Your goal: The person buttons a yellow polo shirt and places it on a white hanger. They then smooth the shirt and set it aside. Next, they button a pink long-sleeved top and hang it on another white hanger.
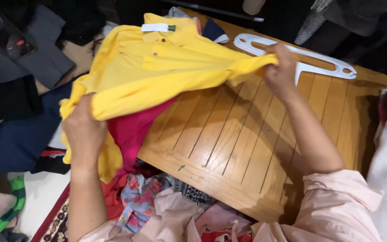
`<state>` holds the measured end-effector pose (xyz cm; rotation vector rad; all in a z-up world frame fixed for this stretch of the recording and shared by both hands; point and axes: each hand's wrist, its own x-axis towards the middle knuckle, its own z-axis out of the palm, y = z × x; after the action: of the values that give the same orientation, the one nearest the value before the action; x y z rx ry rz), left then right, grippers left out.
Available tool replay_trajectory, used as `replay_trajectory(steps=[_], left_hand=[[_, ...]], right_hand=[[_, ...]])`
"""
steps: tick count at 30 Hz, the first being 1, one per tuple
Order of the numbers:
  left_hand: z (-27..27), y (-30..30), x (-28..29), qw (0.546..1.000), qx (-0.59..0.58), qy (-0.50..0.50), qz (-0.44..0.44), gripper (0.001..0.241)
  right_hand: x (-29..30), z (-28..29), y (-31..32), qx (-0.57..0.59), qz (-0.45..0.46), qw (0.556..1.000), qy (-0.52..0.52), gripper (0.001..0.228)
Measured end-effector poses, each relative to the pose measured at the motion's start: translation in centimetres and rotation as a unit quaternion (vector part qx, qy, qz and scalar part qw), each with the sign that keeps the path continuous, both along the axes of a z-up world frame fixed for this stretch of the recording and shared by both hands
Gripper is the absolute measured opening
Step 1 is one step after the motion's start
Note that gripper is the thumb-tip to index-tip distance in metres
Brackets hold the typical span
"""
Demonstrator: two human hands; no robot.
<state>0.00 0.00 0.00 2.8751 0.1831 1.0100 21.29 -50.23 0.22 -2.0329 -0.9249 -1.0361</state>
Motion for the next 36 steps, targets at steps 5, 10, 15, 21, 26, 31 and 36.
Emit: replay_trajectory(steps=[5,10,15,21,26,31,36], left_hand=[[3.8,-12.5,-0.5,0.897,-0.214,0.251,-0.293,0.075],[1.1,-25.2,1.1,0.755,-0.207,0.439,-0.44,0.078],[-6.8,-36.9,2.2,0.579,-0.292,0.394,-0.652,0.045],[-2.3,-44.0,4.0,0.523,-0.01,0.61,-0.595,0.099],[-12.5,-43.0,13.7,0.754,-0.128,0.433,-0.477,0.047],[-13.9,-39.8,18.6,0.894,-0.132,0.241,-0.354,0.03],[-13.2,-41.4,18.9,0.88,-0.093,0.196,-0.422,0.041]], right_hand=[[-3.6,1.7,-10.8,-0.013,-0.063,0.995,0.077,0.027],[-7.6,0.4,-22.5,-0.105,-0.084,0.973,0.189,0.03],[-12.4,-2.3,-33.2,-0.225,-0.237,0.903,0.28,0.055],[-16.6,-4.3,-35.8,-0.36,-0.313,0.71,0.519,0.068],[-16.2,0.1,-25.5,-0.336,-0.213,0.809,0.432,0.054],[-10.2,-3.0,-15.9,-0.281,-0.134,0.854,0.416,0.041],[-2.7,-13.2,-10.7,-0.194,-0.096,0.92,0.327,0.045]])
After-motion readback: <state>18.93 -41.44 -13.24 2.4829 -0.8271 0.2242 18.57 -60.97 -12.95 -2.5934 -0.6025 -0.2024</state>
